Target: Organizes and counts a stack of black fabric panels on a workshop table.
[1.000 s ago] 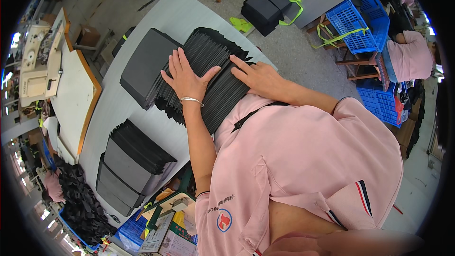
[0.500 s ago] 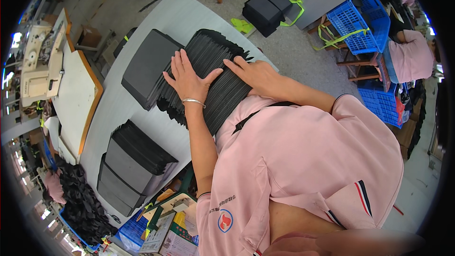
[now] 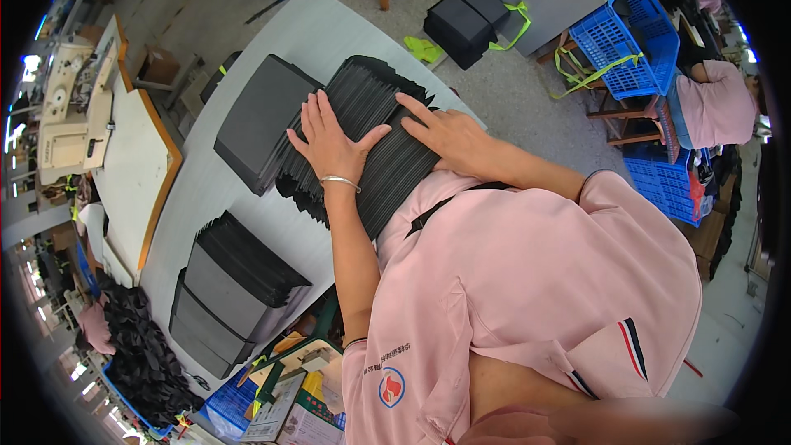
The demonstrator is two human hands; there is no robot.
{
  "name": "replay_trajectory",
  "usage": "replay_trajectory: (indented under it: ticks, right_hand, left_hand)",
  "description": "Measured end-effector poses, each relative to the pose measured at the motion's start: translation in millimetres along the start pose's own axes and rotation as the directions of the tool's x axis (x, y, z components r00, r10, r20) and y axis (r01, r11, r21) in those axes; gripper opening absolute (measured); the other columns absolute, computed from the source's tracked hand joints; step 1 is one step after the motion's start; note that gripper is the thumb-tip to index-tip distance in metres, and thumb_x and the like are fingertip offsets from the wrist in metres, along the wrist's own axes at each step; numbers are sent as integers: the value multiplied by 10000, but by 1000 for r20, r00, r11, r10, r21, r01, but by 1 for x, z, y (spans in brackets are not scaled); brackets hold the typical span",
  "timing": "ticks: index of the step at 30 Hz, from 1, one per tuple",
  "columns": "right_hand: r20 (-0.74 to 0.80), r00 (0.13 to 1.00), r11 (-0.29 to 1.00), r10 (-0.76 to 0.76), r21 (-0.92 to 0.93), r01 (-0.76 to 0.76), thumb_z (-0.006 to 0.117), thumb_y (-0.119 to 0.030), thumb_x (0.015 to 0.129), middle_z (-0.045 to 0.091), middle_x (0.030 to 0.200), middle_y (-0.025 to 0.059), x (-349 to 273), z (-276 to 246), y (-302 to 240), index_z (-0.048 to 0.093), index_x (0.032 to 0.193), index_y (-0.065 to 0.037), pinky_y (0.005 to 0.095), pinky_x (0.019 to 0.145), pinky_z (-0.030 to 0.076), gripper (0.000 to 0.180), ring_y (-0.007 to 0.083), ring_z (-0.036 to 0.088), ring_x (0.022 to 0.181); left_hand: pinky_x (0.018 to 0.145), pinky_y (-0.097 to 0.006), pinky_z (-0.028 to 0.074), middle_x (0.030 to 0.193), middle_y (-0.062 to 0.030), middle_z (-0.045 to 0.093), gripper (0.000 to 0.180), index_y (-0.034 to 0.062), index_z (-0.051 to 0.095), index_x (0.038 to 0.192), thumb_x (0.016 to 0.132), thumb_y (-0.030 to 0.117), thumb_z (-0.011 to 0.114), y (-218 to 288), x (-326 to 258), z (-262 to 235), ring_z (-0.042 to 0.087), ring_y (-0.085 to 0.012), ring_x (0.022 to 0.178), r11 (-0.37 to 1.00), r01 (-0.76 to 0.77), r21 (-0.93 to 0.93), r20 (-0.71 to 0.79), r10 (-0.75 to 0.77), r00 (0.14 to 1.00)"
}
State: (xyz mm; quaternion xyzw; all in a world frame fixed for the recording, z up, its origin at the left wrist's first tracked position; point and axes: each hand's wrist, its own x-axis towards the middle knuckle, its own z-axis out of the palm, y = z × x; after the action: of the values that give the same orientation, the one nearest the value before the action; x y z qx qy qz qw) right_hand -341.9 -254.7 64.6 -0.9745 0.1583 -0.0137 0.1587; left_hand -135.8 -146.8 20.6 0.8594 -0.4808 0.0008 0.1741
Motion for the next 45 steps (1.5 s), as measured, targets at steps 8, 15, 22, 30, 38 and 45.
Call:
replay_trajectory:
  ticks: [8,15,22,30,38,45]
  right_hand:
    - [97,995,999,17,-43,-13,895,-149,617,328,1595,189,-1,1,-2,440,1355,-73,409,795,554,870,311,683,983]
    - [210,977,1000,24,-12,-22,857,-252,712,385,1551,186,-3,-10,-5,368,1485,-74,405,845,531,932,303,681,982]
    - [20,1000,997,8,-73,-7,702,-525,854,538,1189,122,14,7,-1,328,1543,-35,384,764,487,924,266,640,812]
    - [-25,1000,990,11,-141,-15,686,-522,866,532,1133,111,14,19,0,439,1473,-20,344,679,466,826,225,642,775]
    - [-162,986,996,-49,-81,36,728,-413,867,495,1444,120,15,14,2,554,1168,-57,364,727,501,498,229,658,792]
    - [-122,992,991,-30,-135,13,725,-394,867,480,1507,126,13,25,1,559,1163,-64,360,738,502,473,223,664,796]
  left_hand:
    - [1198,-626,133,1598,-161,376,1239,63,347,1555,643,820,712,-1,0,2,317,-317,1498,1000,8,-6,6,-8,1000]
    - [1210,-621,110,1616,-138,358,986,78,334,1568,864,714,600,-7,0,12,300,-312,1507,1000,17,21,-16,-17,1000]
    - [1215,-616,96,1614,-147,358,997,60,321,1571,864,701,609,-3,-1,8,289,-313,1509,1000,24,7,9,-24,1000]
    - [1212,-615,102,1615,-141,359,987,69,328,1570,864,698,614,-4,-1,9,296,-313,1507,1000,22,7,-7,-22,1000]
    - [1210,-615,109,1615,-140,357,985,78,336,1567,860,704,615,-3,0,8,303,-308,1506,1000,24,12,-1,-24,1000]
    - [1211,-615,106,1617,-143,353,994,80,338,1566,851,708,624,-2,0,6,299,-306,1509,999,33,6,9,-33,999]
